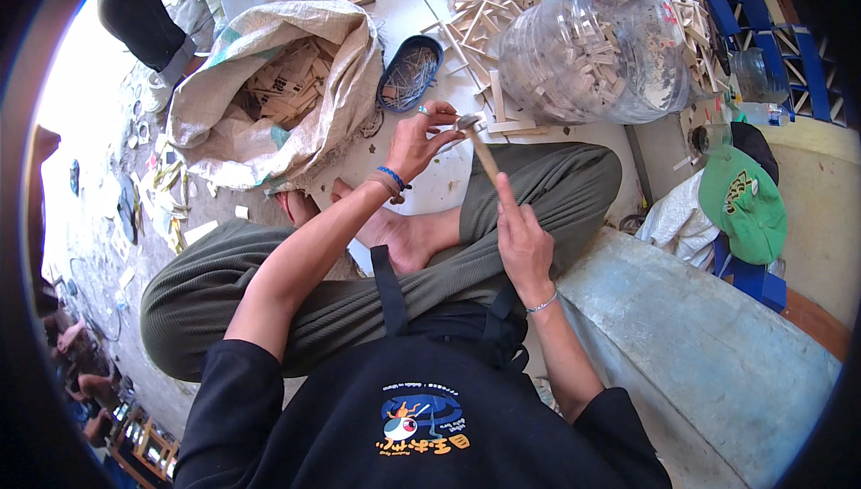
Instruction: The person sits on the floor and repeatedly picks small wooden pieces from a sack, inserts a nail, and taps it with a hammer. They occasionally inspect the pieces and place them into a plastic container.
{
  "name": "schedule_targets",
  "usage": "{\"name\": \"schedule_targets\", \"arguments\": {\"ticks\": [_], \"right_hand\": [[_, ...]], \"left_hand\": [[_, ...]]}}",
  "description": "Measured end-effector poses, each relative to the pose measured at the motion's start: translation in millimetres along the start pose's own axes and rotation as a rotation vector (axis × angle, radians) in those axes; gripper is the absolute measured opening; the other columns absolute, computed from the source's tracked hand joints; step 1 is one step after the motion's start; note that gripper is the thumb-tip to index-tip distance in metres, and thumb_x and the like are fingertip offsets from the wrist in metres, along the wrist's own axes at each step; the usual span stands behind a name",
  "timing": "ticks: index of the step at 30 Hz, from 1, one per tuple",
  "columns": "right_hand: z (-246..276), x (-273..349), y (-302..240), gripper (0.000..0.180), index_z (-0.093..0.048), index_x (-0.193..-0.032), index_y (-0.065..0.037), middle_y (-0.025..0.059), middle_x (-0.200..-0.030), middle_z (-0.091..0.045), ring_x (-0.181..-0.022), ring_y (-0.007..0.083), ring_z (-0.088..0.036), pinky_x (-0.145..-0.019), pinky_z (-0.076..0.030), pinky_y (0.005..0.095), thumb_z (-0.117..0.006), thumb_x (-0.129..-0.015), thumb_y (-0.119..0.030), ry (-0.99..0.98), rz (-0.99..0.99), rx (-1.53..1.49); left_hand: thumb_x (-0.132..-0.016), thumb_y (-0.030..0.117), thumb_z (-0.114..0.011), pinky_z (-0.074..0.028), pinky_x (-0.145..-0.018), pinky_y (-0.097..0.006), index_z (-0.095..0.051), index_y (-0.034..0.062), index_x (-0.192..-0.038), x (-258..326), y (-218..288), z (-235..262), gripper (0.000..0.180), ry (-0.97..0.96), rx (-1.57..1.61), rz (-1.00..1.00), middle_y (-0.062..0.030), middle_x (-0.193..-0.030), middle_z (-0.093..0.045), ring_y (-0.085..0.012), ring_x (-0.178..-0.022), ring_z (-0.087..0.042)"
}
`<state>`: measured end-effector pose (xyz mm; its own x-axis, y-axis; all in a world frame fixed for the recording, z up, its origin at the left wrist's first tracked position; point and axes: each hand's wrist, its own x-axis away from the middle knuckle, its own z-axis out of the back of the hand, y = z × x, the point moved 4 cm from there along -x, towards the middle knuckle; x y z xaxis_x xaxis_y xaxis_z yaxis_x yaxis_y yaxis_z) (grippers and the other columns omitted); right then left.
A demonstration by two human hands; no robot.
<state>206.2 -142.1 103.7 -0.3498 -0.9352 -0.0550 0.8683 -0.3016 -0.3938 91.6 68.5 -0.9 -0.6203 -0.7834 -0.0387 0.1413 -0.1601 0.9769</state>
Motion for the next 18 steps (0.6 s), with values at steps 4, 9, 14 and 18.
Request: {"name": "schedule_targets", "arguments": {"ticks": [4,9,14,18], "right_hand": [[0.3,0.4,0.3,0.066,-0.045,-0.161,-0.031,0.0121,-0.078,-0.056,-0.063,0.0306,-0.058,-0.062,-0.051,0.0452,-0.063,-0.103,-0.007,-0.019,-0.016,0.041],[0.9,-3.2,-1.0,0.067,-0.044,-0.161,-0.035,0.0103,-0.076,-0.054,-0.060,0.0327,-0.059,-0.056,-0.052,0.0479,-0.065,-0.101,-0.012,0.000,0.022,0.035],[4.7,-6.0,-2.5,0.066,-0.045,-0.160,-0.034,0.0106,-0.074,-0.053,-0.059,0.0329,-0.059,-0.055,-0.051,0.0479,-0.064,-0.101,-0.013,0.045,0.044,0.022],[4.4,-3.6,-2.6,0.064,-0.045,-0.160,-0.034,0.0105,-0.073,-0.053,-0.060,0.0329,-0.059,-0.055,-0.051,0.0482,-0.064,-0.102,-0.014,-0.011,0.024,0.065]], "left_hand": [[-0.093,0.018,-0.080,-0.062,-0.087,-0.037,-0.059,0.0046,-0.121,-0.2,-1.0,1.1,0.037,0.008,-0.006,-0.002,-0.0127,-0.111,-0.079,-0.0281,-0.103,-0.077],[-0.092,0.017,-0.080,-0.062,-0.087,-0.037,-0.059,0.0052,-0.121,-1.2,-1.4,0.2,0.038,-0.017,-0.028,0.017,-0.0125,-0.112,-0.079,-0.0285,-0.103,-0.077],[-0.092,0.015,-0.080,-0.061,-0.087,-0.037,-0.059,0.0052,-0.122,-0.6,1.6,0.8,0.038,-0.001,-0.016,0.012,-0.0126,-0.112,-0.079,-0.0286,-0.104,-0.077],[-0.093,0.016,-0.080,-0.061,-0.088,-0.037,-0.059,0.0045,-0.122,-0.6,2.2,0.1,0.037,-0.036,-0.038,0.013,-0.0125,-0.112,-0.079,-0.0288,-0.104,-0.077]]}}
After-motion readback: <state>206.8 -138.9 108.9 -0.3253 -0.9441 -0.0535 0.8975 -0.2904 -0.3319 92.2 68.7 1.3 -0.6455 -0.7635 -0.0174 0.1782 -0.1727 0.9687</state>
